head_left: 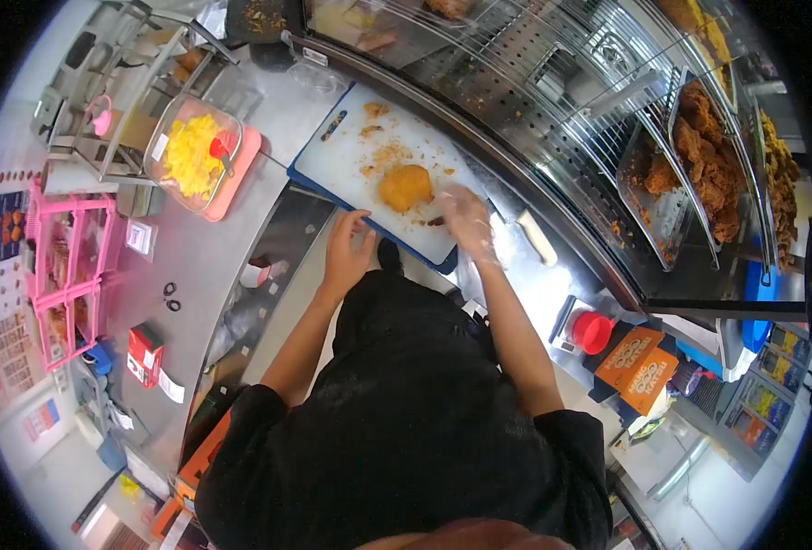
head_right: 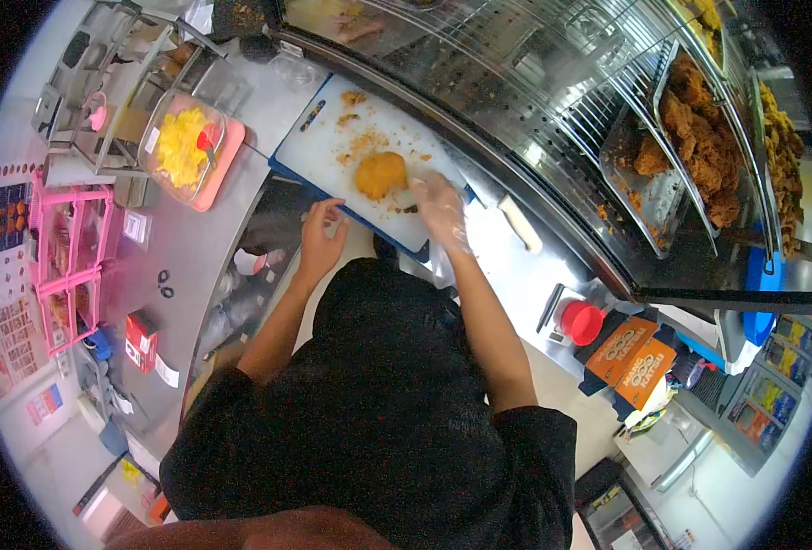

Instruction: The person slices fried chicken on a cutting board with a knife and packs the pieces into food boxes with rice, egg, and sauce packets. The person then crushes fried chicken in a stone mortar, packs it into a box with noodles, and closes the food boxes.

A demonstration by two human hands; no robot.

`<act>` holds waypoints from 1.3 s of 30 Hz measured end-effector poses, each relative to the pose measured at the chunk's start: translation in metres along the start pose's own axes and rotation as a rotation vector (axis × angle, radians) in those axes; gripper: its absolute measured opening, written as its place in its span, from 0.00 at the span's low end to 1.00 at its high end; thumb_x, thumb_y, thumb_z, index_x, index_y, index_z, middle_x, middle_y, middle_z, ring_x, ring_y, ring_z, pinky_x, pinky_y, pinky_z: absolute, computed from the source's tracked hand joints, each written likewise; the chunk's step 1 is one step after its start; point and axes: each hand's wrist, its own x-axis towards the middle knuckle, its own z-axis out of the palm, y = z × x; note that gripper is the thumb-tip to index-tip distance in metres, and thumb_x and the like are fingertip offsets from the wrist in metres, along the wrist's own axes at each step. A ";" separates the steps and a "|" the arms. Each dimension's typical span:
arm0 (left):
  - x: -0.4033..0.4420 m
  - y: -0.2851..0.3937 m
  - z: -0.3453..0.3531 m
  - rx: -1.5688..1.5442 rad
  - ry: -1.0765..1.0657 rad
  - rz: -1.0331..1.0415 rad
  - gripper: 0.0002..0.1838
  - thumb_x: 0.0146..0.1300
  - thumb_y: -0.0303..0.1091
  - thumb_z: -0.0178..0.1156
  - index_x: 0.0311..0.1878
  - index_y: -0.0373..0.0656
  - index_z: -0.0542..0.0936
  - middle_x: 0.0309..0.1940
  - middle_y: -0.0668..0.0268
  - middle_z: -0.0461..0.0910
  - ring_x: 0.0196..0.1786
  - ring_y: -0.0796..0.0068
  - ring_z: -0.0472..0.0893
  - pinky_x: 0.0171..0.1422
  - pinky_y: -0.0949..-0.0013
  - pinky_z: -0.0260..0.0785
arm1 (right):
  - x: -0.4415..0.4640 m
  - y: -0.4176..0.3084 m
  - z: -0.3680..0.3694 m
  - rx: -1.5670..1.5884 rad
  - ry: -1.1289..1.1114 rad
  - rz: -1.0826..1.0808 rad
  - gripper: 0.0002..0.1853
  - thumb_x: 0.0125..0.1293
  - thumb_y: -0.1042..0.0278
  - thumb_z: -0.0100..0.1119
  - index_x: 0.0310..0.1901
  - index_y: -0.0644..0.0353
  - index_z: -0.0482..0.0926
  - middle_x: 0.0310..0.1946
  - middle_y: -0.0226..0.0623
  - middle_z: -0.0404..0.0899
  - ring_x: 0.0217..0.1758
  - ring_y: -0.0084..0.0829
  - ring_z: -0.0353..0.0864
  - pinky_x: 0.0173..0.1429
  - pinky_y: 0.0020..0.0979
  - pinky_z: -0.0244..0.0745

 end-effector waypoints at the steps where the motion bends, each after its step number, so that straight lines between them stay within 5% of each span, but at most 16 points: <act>1: 0.005 0.002 0.000 0.009 0.009 0.005 0.21 0.59 0.23 0.67 0.57 0.41 0.79 0.43 0.58 0.76 0.47 0.60 0.78 0.56 0.62 0.72 | -0.005 -0.002 -0.006 0.036 0.081 -0.001 0.17 0.70 0.60 0.62 0.55 0.61 0.82 0.42 0.56 0.85 0.46 0.51 0.87 0.50 0.47 0.80; 4: 0.013 0.005 0.003 0.084 0.035 0.048 0.24 0.57 0.26 0.70 0.59 0.43 0.78 0.49 0.58 0.75 0.54 0.57 0.76 0.61 0.58 0.70 | -0.020 0.039 -0.031 -0.177 0.323 -0.174 0.15 0.68 0.64 0.61 0.53 0.62 0.83 0.36 0.52 0.86 0.39 0.50 0.87 0.48 0.45 0.80; 6: 0.025 0.005 0.006 0.201 0.050 0.140 0.28 0.57 0.31 0.73 0.62 0.46 0.76 0.56 0.58 0.76 0.60 0.55 0.74 0.63 0.55 0.68 | -0.030 0.063 -0.060 -0.519 0.467 -0.347 0.17 0.64 0.70 0.61 0.55 0.59 0.83 0.44 0.51 0.85 0.47 0.51 0.86 0.51 0.49 0.79; 12: 0.055 0.014 0.025 0.290 -0.056 0.168 0.42 0.50 0.38 0.78 0.68 0.50 0.70 0.65 0.57 0.73 0.67 0.51 0.70 0.67 0.44 0.62 | -0.032 0.100 -0.074 -0.643 0.259 -0.061 0.21 0.63 0.70 0.59 0.59 0.57 0.82 0.48 0.53 0.85 0.49 0.53 0.85 0.55 0.51 0.80; 18: 0.072 0.005 0.023 0.320 -0.157 0.150 0.39 0.48 0.39 0.77 0.65 0.48 0.71 0.61 0.61 0.76 0.65 0.54 0.70 0.64 0.45 0.61 | -0.027 0.098 -0.075 -0.505 0.112 -0.078 0.24 0.57 0.69 0.61 0.58 0.58 0.82 0.44 0.57 0.85 0.50 0.56 0.85 0.57 0.49 0.79; 24: 0.100 -0.030 0.014 -0.029 -0.070 -0.028 0.34 0.49 0.39 0.78 0.57 0.46 0.72 0.53 0.60 0.79 0.57 0.57 0.77 0.64 0.51 0.67 | -0.080 0.049 -0.095 -0.270 0.067 0.117 0.20 0.56 0.72 0.60 0.52 0.64 0.78 0.42 0.61 0.83 0.49 0.63 0.83 0.54 0.53 0.76; 28: 0.111 -0.043 0.001 -0.073 -0.016 -0.056 0.33 0.50 0.41 0.79 0.54 0.43 0.72 0.51 0.59 0.80 0.53 0.60 0.79 0.61 0.57 0.72 | -0.119 0.015 -0.104 -0.295 -0.054 0.310 0.15 0.68 0.63 0.64 0.50 0.62 0.78 0.40 0.60 0.84 0.46 0.62 0.83 0.48 0.53 0.76; 33: 0.114 -0.052 -0.005 -0.088 0.042 -0.094 0.32 0.50 0.42 0.79 0.54 0.42 0.72 0.50 0.58 0.79 0.51 0.61 0.79 0.60 0.58 0.72 | -0.151 0.024 -0.079 -0.464 -0.108 -0.005 0.10 0.74 0.60 0.59 0.42 0.60 0.79 0.33 0.53 0.82 0.40 0.57 0.83 0.45 0.53 0.76; 39: 0.105 -0.052 0.002 -0.088 0.046 -0.060 0.33 0.51 0.42 0.79 0.55 0.43 0.72 0.47 0.59 0.79 0.51 0.61 0.80 0.58 0.58 0.73 | -0.113 0.032 -0.065 -0.518 -0.005 -0.017 0.12 0.75 0.57 0.55 0.44 0.57 0.79 0.33 0.53 0.82 0.39 0.56 0.84 0.44 0.53 0.78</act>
